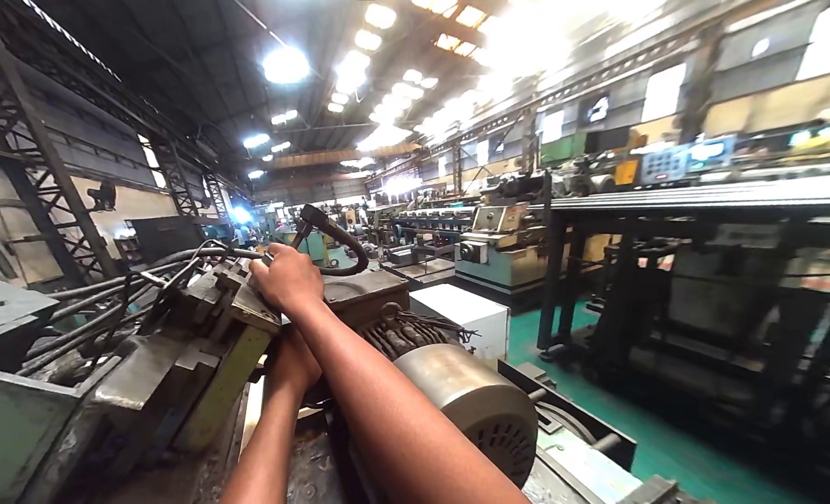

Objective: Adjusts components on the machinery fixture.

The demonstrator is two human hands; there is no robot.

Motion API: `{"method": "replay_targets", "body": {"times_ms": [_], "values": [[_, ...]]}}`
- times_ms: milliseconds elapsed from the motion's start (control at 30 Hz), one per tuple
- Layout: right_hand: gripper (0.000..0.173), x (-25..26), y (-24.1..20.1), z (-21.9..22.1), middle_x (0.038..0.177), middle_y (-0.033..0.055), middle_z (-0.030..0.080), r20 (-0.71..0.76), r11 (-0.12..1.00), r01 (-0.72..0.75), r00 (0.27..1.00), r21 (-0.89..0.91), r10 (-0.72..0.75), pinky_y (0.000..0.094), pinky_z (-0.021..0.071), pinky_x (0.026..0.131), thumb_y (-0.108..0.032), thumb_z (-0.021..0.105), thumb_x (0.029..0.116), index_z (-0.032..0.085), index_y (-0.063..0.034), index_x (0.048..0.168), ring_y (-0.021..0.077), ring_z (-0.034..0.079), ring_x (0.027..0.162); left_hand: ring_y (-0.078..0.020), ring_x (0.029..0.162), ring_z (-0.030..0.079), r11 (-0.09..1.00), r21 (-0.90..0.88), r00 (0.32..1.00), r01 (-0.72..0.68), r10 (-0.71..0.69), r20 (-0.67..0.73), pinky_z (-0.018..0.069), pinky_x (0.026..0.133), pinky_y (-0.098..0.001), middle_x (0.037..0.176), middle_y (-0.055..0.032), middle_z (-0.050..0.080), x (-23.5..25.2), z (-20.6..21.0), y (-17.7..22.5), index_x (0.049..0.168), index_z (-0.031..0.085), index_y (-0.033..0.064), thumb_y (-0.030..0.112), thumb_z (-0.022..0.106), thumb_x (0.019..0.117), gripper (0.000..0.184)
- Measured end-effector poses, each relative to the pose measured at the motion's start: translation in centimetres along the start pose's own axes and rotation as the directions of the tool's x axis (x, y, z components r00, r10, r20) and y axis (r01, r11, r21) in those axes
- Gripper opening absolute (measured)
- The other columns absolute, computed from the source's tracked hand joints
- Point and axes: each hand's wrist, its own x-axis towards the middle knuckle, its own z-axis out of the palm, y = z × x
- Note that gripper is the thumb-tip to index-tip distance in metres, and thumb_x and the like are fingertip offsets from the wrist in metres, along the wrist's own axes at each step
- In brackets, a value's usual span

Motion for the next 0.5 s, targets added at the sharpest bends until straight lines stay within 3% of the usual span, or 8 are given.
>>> {"method": "replay_targets", "body": {"times_ms": [167, 267, 333, 500], "values": [[0.032, 0.1, 0.0, 0.0, 0.115, 0.0165, 0.072, -0.004, 1.0, -0.009, 1.0, 0.001, 0.009, 0.0623, 0.0533, 0.081, -0.037, 0.053, 0.1064, 0.069, -0.0126, 0.12, 0.0367, 0.069, 0.109, -0.0374, 0.112, 0.067, 0.998, -0.047, 0.991, -0.033, 0.026, -0.134, 0.0527, 0.095, -0.0563, 0.115, -0.0228, 0.069, -1.4, -0.5, 0.6, 0.119, 0.066, -0.0008, 0.024, 0.069, 0.0944, 0.035], [0.032, 0.0, -0.1, -0.1, 0.116, 0.0171, 0.071, -0.003, 1.0, -0.01, 1.0, 0.002, 0.01, 0.0627, 0.0528, 0.083, -0.037, 0.053, 0.107, 0.069, -0.0121, 0.12, 0.0373, 0.068, 0.111, -0.0394, 0.129, 0.057, 0.992, -0.12, 0.998, 0.046, -0.04, 0.052, 0.0422, 0.109, -0.0554, 0.133, -0.0286, 0.061, -4.1, -4.6, 2.9, 0.135, 0.056, -0.0079, 0.016, 0.059, 0.1043, 0.039], [0.032, 0.0, 0.0, 0.0, 0.115, 0.0171, 0.071, -0.011, 1.0, -0.005, 1.0, 0.006, 0.005, 0.0625, 0.053, 0.083, -0.037, 0.053, 0.1066, 0.07, -0.0122, 0.119, 0.0371, 0.068, 0.11, -0.038, 0.116, 0.066, 0.995, -0.098, 0.996, 0.006, -0.015, -0.092, 0.0504, 0.099, -0.0559, 0.119, -0.0246, 0.068, -2.5, -1.8, 1.5, 0.124, 0.064, -0.0038, 0.02, 0.067, 0.0969, 0.036], [0.034, 0.2, 0.2, 0.2, 0.119, 0.0195, 0.071, -0.013, 0.999, 0.016, 1.0, 0.03, -0.016, 0.0642, 0.0526, 0.087, -0.037, 0.055, 0.1059, 0.07, -0.0124, 0.125, 0.0396, 0.067, 0.113, -0.0355, 0.115, 0.067, 0.997, -0.073, 0.998, -0.017, 0.014, -0.053, 0.0514, 0.098, -0.0566, 0.119, -0.0202, 0.069, -0.1, 0.1, -0.2, 0.126, 0.064, 0.0014, 0.026, 0.067, 0.0971, 0.038]]}}
